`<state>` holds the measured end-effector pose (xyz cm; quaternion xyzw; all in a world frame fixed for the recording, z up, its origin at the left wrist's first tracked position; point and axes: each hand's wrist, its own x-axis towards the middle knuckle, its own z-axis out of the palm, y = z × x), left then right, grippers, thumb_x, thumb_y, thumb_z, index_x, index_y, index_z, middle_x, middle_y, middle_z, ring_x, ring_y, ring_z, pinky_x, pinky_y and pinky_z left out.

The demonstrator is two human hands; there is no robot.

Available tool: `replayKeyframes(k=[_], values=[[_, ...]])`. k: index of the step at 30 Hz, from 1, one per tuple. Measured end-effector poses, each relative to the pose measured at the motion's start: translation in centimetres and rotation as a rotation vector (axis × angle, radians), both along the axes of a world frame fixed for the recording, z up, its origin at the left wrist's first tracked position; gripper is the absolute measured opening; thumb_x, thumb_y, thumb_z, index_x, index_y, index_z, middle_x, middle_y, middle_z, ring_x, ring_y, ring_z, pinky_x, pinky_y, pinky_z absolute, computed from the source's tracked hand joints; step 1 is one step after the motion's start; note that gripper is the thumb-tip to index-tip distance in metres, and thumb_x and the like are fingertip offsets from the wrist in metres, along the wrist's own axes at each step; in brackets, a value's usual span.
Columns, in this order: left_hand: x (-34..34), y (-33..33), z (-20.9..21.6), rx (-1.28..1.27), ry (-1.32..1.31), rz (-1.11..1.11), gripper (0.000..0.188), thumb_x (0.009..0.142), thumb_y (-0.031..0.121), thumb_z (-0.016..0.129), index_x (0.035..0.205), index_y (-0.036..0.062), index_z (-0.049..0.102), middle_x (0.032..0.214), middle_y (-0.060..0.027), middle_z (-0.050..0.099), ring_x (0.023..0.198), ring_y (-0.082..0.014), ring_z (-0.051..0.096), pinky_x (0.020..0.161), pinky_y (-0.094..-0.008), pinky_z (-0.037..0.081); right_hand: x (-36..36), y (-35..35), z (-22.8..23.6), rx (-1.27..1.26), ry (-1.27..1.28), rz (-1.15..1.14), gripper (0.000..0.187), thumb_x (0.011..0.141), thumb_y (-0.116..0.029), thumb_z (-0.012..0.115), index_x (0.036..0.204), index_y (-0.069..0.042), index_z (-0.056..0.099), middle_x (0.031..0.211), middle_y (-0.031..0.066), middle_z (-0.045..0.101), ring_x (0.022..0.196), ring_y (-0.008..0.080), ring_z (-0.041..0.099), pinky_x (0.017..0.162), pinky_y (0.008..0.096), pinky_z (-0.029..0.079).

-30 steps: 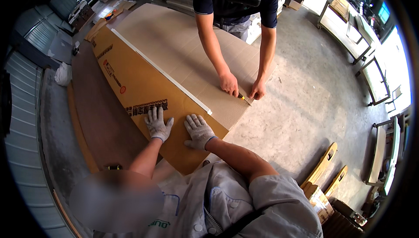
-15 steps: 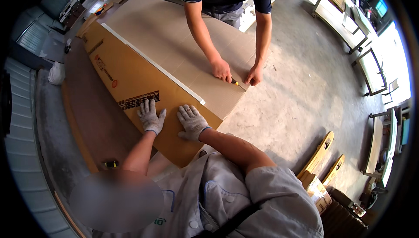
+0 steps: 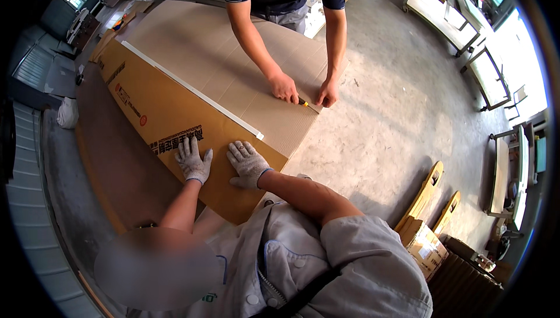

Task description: The person wraps a long white furniture panel in large cardboard sheets, folding the edges over and securing them with tape from a hand-held dispenser while a second person assists by cutting the cardboard with a utility knife and applying additional tape.

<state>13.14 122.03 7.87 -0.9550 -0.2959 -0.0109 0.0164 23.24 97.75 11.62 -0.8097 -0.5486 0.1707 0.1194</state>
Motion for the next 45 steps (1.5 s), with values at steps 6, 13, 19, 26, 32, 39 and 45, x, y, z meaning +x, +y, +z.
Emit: replayKeyframes(k=[6,13,19,26,32,39,45], values=[[0.09,-0.08,0.01,-0.005,-0.015,0.0,0.087,0.1,0.064,0.062,0.168,0.0146,0.039,0.176,-0.0183,0.03,0.162,-0.0431,0.025,0.128,-0.0689,0.02,0.01,0.09,-0.58,0.011,-0.015,-0.003,0.1,0.097,-0.064,0.063,0.168,0.002,0.036,0.179,0.0238,0.026,0.169,0.0376,0.016,0.138,0.0491,0.008],[-0.04,-0.12,0.14,-0.009,-0.012,0.007,0.085,0.101,0.063,0.062,0.167,0.0148,0.04,0.176,-0.0174,0.03,0.163,-0.0422,0.025,0.129,-0.0677,0.019,-0.1,0.09,-0.17,-0.003,-0.009,-0.004,0.1,0.097,-0.064,0.062,0.168,0.001,0.036,0.179,0.0235,0.025,0.169,0.0371,0.016,0.138,0.0489,0.008],[0.2,-0.3,0.51,-0.022,0.02,0.019,0.085,0.102,0.064,0.06,0.168,0.0148,0.039,0.177,-0.0167,0.028,0.164,-0.0416,0.024,0.131,-0.0663,0.018,0.01,0.06,-0.29,-0.015,-0.005,-0.003,0.1,0.098,-0.065,0.061,0.168,0.001,0.035,0.18,0.0228,0.024,0.169,0.0365,0.014,0.138,0.0485,0.007],[0.07,-0.25,0.35,-0.021,0.017,0.021,0.086,0.102,0.064,0.059,0.169,0.0148,0.038,0.177,-0.0167,0.028,0.164,-0.0416,0.024,0.131,-0.0662,0.018,-0.07,0.01,-0.38,-0.004,-0.007,-0.003,0.1,0.098,-0.065,0.061,0.168,0.001,0.035,0.18,0.0231,0.024,0.169,0.0367,0.014,0.138,0.0484,0.007],[0.16,-0.17,0.22,-0.013,0.024,0.017,0.085,0.102,0.065,0.059,0.168,0.0145,0.039,0.177,-0.017,0.028,0.163,-0.0423,0.025,0.13,-0.0668,0.019,-0.02,-0.01,-0.58,0.013,-0.002,-0.007,0.099,0.098,-0.064,0.061,0.168,0.001,0.036,0.18,0.0234,0.024,0.169,0.0374,0.015,0.138,0.0485,0.007],[0.07,-0.11,0.09,0.015,0.019,0.01,0.086,0.102,0.065,0.059,0.169,0.0162,0.038,0.176,-0.0174,0.03,0.162,-0.0432,0.027,0.128,-0.0684,0.022,0.0,0.03,-0.58,0.019,-0.016,-0.002,0.099,0.098,-0.064,0.062,0.167,0.001,0.037,0.179,0.0232,0.026,0.169,0.0372,0.016,0.138,0.0486,0.008],[0.26,-0.19,0.13,0.026,0.008,0.001,0.085,0.102,0.064,0.059,0.168,0.0159,0.039,0.176,-0.0172,0.031,0.162,-0.0432,0.028,0.128,-0.0688,0.022,0.14,-0.13,-0.52,0.023,-0.03,-0.009,0.099,0.098,-0.066,0.061,0.167,0.001,0.038,0.179,0.0224,0.026,0.169,0.0364,0.015,0.138,0.0483,0.007]])
